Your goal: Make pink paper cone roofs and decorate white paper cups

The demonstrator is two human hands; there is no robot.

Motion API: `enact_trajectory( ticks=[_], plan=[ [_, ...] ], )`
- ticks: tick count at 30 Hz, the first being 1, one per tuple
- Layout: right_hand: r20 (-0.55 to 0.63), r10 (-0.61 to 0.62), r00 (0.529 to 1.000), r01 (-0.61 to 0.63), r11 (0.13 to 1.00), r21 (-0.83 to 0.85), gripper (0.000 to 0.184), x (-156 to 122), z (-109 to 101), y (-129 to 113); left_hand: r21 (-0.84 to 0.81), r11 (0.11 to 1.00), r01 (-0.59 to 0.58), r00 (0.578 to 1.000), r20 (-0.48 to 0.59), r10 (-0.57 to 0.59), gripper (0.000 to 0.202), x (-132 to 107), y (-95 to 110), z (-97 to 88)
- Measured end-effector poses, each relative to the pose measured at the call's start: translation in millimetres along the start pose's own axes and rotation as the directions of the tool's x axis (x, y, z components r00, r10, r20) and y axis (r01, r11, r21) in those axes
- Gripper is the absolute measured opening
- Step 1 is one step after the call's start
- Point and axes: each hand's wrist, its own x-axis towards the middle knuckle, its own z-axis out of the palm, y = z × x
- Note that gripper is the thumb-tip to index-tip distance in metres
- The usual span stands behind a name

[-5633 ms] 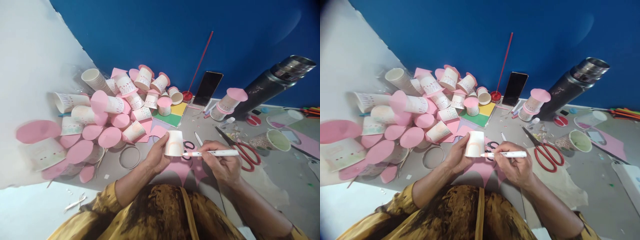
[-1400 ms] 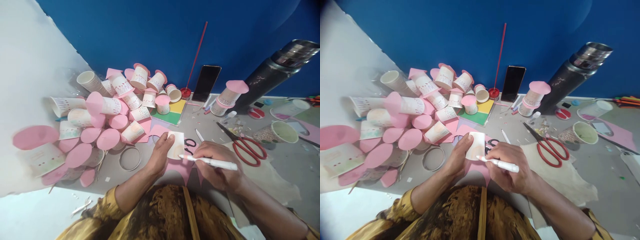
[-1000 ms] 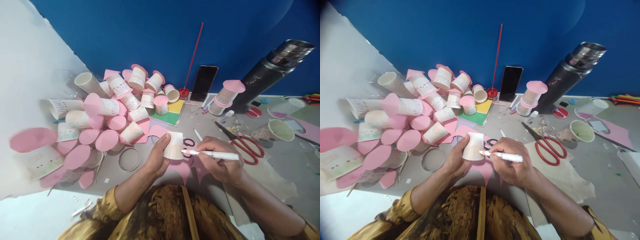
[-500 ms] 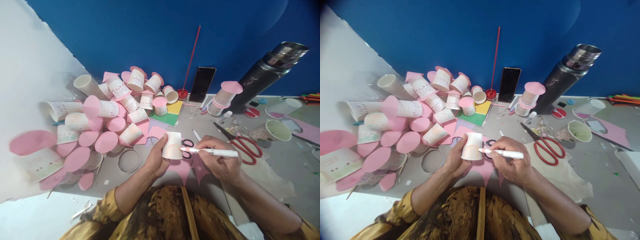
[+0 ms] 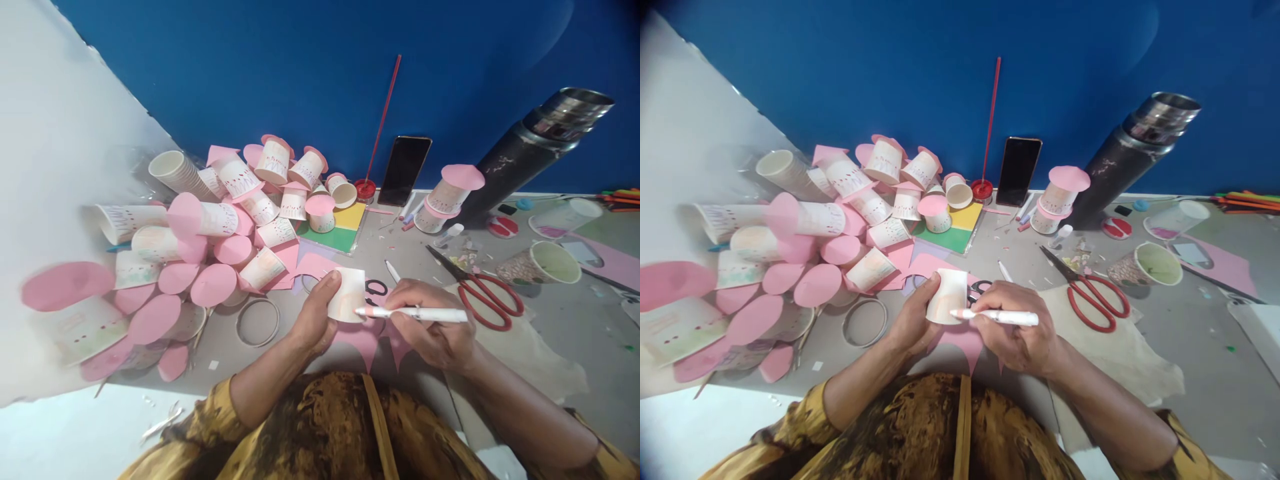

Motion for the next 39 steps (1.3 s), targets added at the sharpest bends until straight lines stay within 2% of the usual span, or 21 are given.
enact_trajectory(
  ticks=[2,6,10,13,17,20,22,24,26,28,32,35,39],
  plan=[
    [-0.065,0.01,0.998,-0.012,0.999,-0.03,0.01,0,1,0,0.03,1.0,-0.001,1.0,0.021,0.0,0.043,0,0,0.4],
    [0.021,-0.025,0.999,0.025,0.999,-0.025,0.01,0,4,-1,0.095,0.99,-0.1,0.995,0.029,0.098,0.038,-3,0,2.8],
    [-0.038,-0.054,0.998,0.051,0.994,-0.093,0.01,1,7,-2,0.184,0.97,-0.16,0.987,0.039,0.156,0.038,-6,0,3.8],
    [0.026,-0.077,0.997,0.078,0.995,-0.062,0.011,1,8,-3,0.257,0.945,-0.202,0.979,0.029,0.201,0.037,-7,1,3.1],
    [-0.046,-0.102,0.994,0.098,0.991,-0.087,0.01,3,9,-5,0.283,0.935,-0.215,0.976,0.032,0.215,0.037,-9,2,4.7],
    [0.012,-0.085,0.996,0.085,0.995,-0.058,0.011,2,6,-6,0.263,0.941,-0.214,0.976,0.012,0.219,0.036,-9,3,6.5],
    [-0.01,-0.031,0.999,0.03,0.999,-0.034,0.01,-2,2,-6,0.186,0.973,-0.137,0.99,-0.011,0.141,0.037,-7,5,6.8],
    [-0.157,0.075,0.985,-0.078,0.997,-0.014,0.008,-6,-3,-3,0.082,0.997,-0.009,1.0,-0.014,0.011,0.04,-4,10,6.4],
    [-0.317,0.192,0.929,-0.189,0.981,0.04,0.009,-9,-8,2,0.011,0.998,0.065,0.998,0.009,-0.065,0.043,-2,16,5.6],
    [-0.388,0.272,0.881,-0.253,0.962,0.101,0.01,-9,-11,8,-0.029,0.998,0.061,0.997,0.039,-0.06,0.045,-1,21,4.5],
    [-0.332,0.384,0.862,-0.326,0.92,0.218,0.013,-5,-11,14,-0.053,0.998,0.021,0.996,0.084,-0.017,0.052,-3,30,2.5],
    [-0.289,0.425,0.858,-0.371,0.901,0.225,0.016,-2,-9,9,-0.067,0.998,0.015,0.991,0.134,-0.006,0.053,-6,34,1.9],
    [-0.383,0.376,0.844,-0.353,0.926,0.131,0.011,-2,-2,-7,-0.115,0.991,0.064,0.983,0.18,-0.042,0.049,-6,35,-0.1]
  ],
)
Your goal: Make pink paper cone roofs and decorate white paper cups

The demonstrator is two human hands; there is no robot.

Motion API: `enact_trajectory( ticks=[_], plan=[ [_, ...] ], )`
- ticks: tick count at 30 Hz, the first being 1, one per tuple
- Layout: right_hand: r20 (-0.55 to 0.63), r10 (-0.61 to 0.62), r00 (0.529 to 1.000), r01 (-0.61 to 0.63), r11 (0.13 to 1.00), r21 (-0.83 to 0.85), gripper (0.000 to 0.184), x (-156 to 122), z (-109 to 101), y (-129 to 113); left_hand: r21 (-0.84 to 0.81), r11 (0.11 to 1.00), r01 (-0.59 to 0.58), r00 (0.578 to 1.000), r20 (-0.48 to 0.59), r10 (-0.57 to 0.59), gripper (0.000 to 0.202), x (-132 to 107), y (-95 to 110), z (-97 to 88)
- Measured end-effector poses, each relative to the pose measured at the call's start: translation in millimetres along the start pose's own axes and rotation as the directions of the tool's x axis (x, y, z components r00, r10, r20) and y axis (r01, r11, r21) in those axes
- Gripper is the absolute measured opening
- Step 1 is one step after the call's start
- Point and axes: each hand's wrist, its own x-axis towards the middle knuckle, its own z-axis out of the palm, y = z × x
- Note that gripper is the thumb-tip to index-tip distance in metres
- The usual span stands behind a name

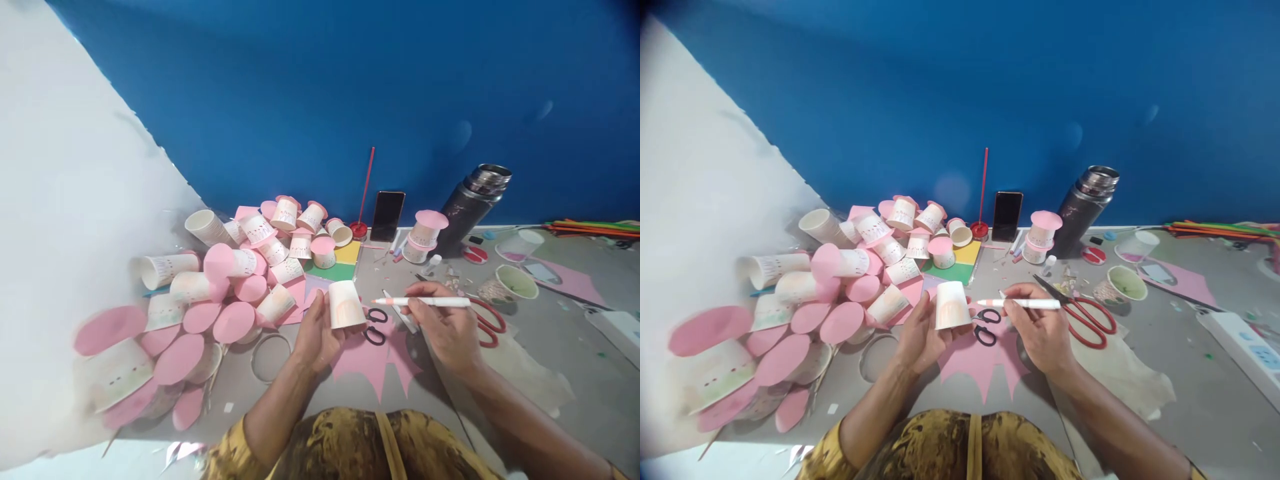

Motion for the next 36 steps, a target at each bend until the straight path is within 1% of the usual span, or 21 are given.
enact_trajectory(
  ticks=[2,4,6,8,12,15,18,23,29,36],
  plan=[
    [-0.08,-0.095,0.992,0.091,0.994,-0.055,0.009,-8,6,-6,-0.018,1.0,0.006,1.0,-0.025,-0.006,0.046,1,-2,-2.4],
    [-0.126,-0.216,0.968,0.201,0.972,-0.117,0.006,-17,13,-8,-0.019,1.0,-0.019,0.998,-0.06,0.018,0.042,3,-5,-4.8],
    [-0.088,-0.323,0.942,0.304,0.935,-0.184,0.001,-23,19,-8,-0.007,0.998,-0.06,0.995,-0.079,0.06,0.041,4,-7,-5.8],
    [-0.007,-0.392,0.92,0.381,0.898,-0.22,0.005,-25,24,-6,0.004,0.996,-0.088,0.993,-0.078,0.088,0.041,4,-9,-5.1],
    [0.127,-0.464,0.877,0.481,0.841,-0.246,0.009,-19,29,-8,0.039,0.991,-0.126,0.99,-0.059,0.129,0.044,2,-10,-1.4],
    [0.148,-0.519,0.842,0.54,0.799,-0.264,0.011,-14,31,-12,0.053,0.988,-0.144,0.988,-0.041,0.146,0.045,2,-11,-0.4],
    [0.148,-0.524,0.839,0.543,0.788,-0.288,0.014,-12,31,-14,0.056,0.986,-0.157,0.986,-0.04,0.16,0.044,2,-12,0.2],
    [0.17,-0.513,0.842,0.54,0.783,-0.309,0.009,-11,30,-12,0.084,0.98,-0.182,0.982,-0.031,0.185,0.044,1,-11,4.0],
    [0.165,-0.477,0.863,0.504,0.795,-0.337,0.005,-13,29,-7,0.083,0.981,-0.174,0.982,-0.062,0.179,0.046,1,-12,4.0],
    [0.172,-0.473,0.864,0.504,0.806,-0.312,0.006,-13,30,-7,0.096,0.979,-0.179,0.981,-0.056,0.185,0.048,0,-12,4.0]
  ],
)
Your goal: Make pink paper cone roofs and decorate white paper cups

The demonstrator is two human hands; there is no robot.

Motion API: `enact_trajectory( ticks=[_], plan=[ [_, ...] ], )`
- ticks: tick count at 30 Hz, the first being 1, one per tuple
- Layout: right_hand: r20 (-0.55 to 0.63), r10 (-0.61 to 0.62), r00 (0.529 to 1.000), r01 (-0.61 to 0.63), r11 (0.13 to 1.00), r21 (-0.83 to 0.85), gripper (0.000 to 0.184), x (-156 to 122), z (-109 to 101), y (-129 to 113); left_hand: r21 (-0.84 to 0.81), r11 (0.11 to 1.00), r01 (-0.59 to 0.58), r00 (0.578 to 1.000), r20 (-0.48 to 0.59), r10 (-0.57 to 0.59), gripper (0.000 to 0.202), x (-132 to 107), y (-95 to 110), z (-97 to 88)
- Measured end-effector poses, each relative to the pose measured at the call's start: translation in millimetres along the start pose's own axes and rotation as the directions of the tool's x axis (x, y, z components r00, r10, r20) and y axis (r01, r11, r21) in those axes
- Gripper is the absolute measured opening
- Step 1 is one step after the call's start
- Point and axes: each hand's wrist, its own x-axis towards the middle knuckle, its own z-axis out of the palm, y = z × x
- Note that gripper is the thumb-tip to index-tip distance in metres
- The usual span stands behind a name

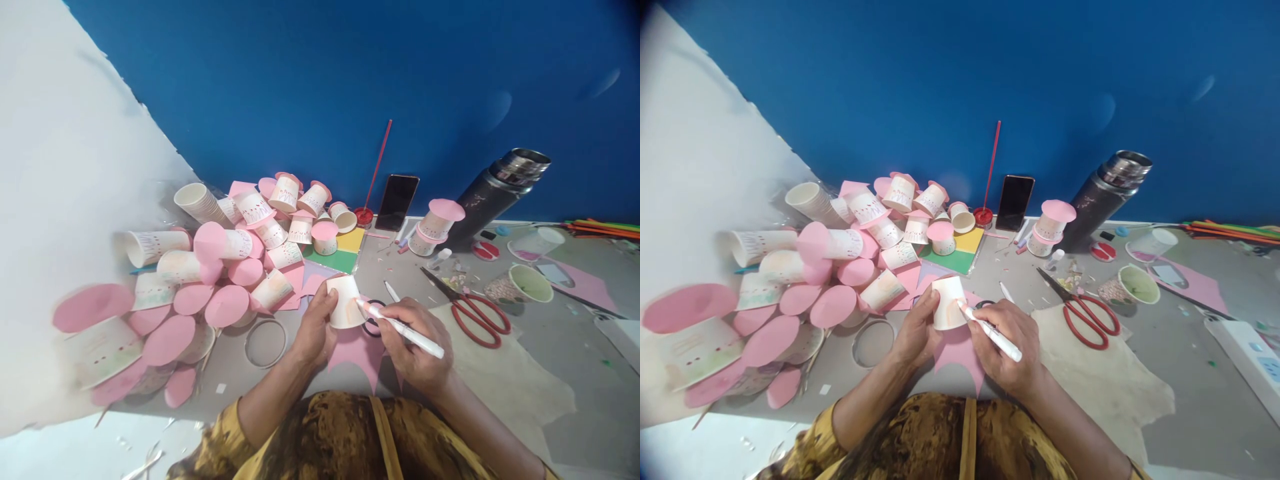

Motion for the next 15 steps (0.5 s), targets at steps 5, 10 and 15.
enact_trajectory(
  ticks=[5,10,15],
  plan=[
    [0.006,-0.026,1.0,0.026,0.999,0.045,0.009,3.5,0.0,-4.2,0.014,1.0,-0.003,1.0,-0.002,0.003,0.049,-0.5,-0.5,0.2],
    [-0.001,-0.029,1.0,0.029,0.997,0.071,0.01,1.8,-1.0,-4.2,0.024,1.0,-0.007,1.0,0.0,0.007,0.048,-0.8,0.0,0.0],
    [-0.003,0.022,1.0,-0.022,0.999,0.038,0.008,0.0,-0.3,-3.2,0.036,0.999,-0.019,1.0,-0.002,0.019,0.049,-0.5,-0.4,-0.4]
  ],
)
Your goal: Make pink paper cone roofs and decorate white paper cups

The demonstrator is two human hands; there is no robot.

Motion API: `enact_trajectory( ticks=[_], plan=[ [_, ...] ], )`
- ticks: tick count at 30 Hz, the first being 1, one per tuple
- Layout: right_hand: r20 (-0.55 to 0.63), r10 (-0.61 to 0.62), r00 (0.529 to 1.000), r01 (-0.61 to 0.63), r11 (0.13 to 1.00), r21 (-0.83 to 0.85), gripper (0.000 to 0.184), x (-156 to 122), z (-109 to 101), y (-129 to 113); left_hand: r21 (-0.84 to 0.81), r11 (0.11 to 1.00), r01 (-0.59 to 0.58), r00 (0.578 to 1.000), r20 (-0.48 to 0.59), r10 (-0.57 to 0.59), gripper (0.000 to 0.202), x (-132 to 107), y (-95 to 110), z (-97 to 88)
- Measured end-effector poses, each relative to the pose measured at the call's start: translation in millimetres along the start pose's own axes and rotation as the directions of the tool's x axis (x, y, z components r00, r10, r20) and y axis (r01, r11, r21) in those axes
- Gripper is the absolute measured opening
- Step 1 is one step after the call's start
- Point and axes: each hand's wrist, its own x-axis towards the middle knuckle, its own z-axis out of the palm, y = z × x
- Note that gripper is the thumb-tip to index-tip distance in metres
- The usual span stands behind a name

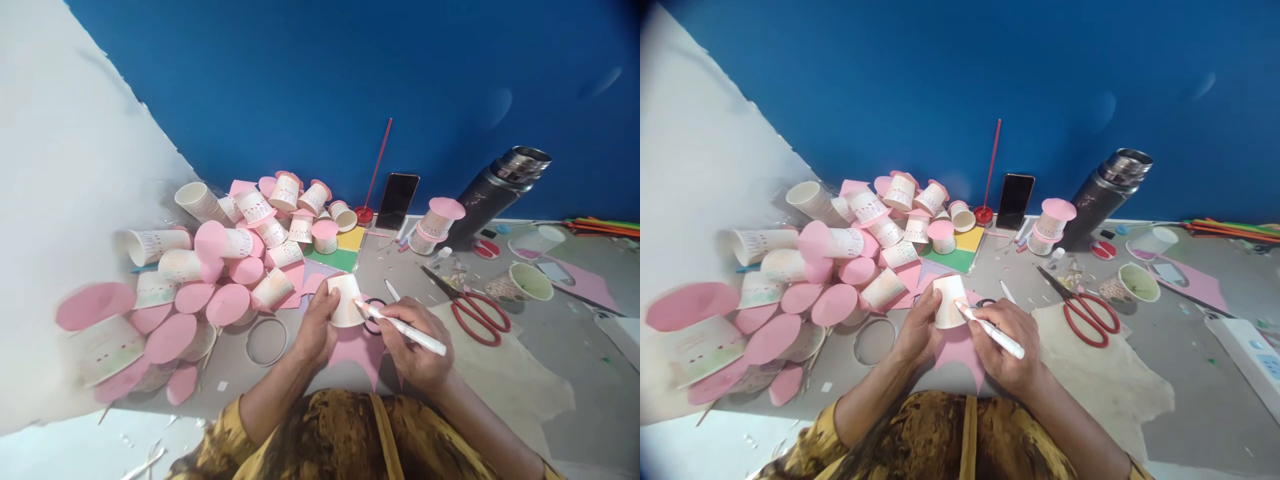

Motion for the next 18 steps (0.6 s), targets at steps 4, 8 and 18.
enact_trajectory(
  ticks=[4,8,18],
  plan=[
    [0.003,-0.037,0.999,0.037,0.999,0.027,0.009,1.8,1.6,-0.8,0.008,1.0,0.002,1.0,0.002,-0.002,0.054,-1.0,-0.8,0.4],
    [-0.007,-0.032,0.999,0.032,0.999,0.007,0.009,1.4,1.0,0.0,0.006,1.0,0.004,1.0,0.007,-0.004,0.053,-1.3,-0.9,0.6],
    [-0.002,-0.055,0.998,0.055,0.997,0.056,0.011,1.5,0.8,-0.6,0.007,1.0,-0.001,1.0,0.019,0.001,0.051,-0.3,-2.6,-1.4]
  ],
)
